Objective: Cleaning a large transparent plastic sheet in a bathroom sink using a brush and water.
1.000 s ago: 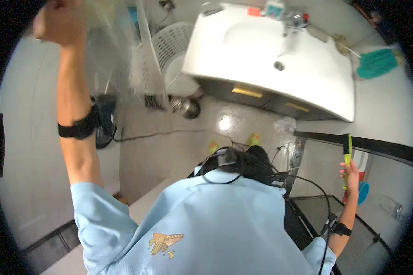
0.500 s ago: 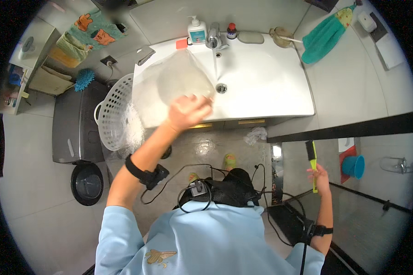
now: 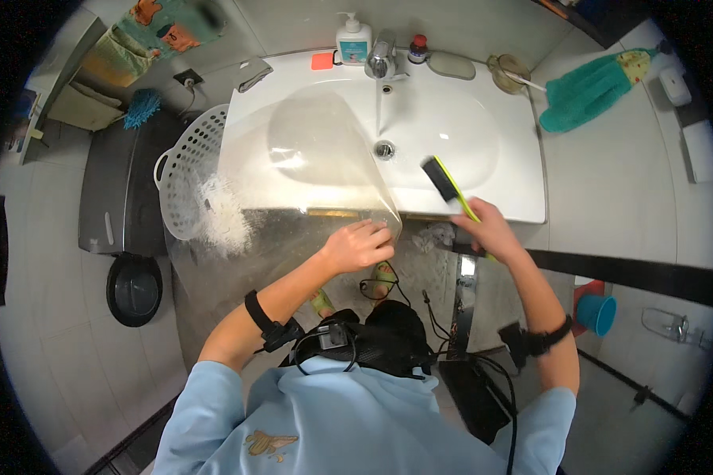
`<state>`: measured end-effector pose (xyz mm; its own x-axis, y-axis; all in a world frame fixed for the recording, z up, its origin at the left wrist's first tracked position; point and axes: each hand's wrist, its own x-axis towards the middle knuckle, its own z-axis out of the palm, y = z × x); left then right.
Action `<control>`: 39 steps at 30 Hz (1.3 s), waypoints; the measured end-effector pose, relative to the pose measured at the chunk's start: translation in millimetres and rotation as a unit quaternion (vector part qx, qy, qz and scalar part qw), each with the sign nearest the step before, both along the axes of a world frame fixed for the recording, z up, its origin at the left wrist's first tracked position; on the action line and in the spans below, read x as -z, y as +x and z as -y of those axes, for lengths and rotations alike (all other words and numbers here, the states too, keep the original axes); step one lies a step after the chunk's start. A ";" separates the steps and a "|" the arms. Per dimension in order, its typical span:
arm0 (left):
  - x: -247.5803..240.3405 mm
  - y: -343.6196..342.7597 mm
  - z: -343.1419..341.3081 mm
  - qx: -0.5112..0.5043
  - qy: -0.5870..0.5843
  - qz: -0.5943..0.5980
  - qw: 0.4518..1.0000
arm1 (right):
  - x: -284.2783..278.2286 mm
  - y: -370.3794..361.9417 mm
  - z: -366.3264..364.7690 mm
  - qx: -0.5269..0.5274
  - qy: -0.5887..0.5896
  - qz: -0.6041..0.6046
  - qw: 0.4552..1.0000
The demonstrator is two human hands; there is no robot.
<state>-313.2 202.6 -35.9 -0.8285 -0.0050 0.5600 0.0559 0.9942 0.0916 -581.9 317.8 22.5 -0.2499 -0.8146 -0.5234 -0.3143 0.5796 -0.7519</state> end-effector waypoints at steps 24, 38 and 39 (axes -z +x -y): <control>21.6 27.3 -20.6 -0.061 0.148 0.022 0.987 | 96.8 96.0 179.1 0.043 0.109 0.039 0.992; 141.5 211.9 -102.4 -0.264 0.794 0.029 0.546 | 63.6 139.3 205.1 0.085 0.057 0.099 0.990; 151.7 219.8 -104.5 -0.254 0.893 0.024 0.372 | 56.1 150.0 206.9 0.078 0.063 0.091 0.991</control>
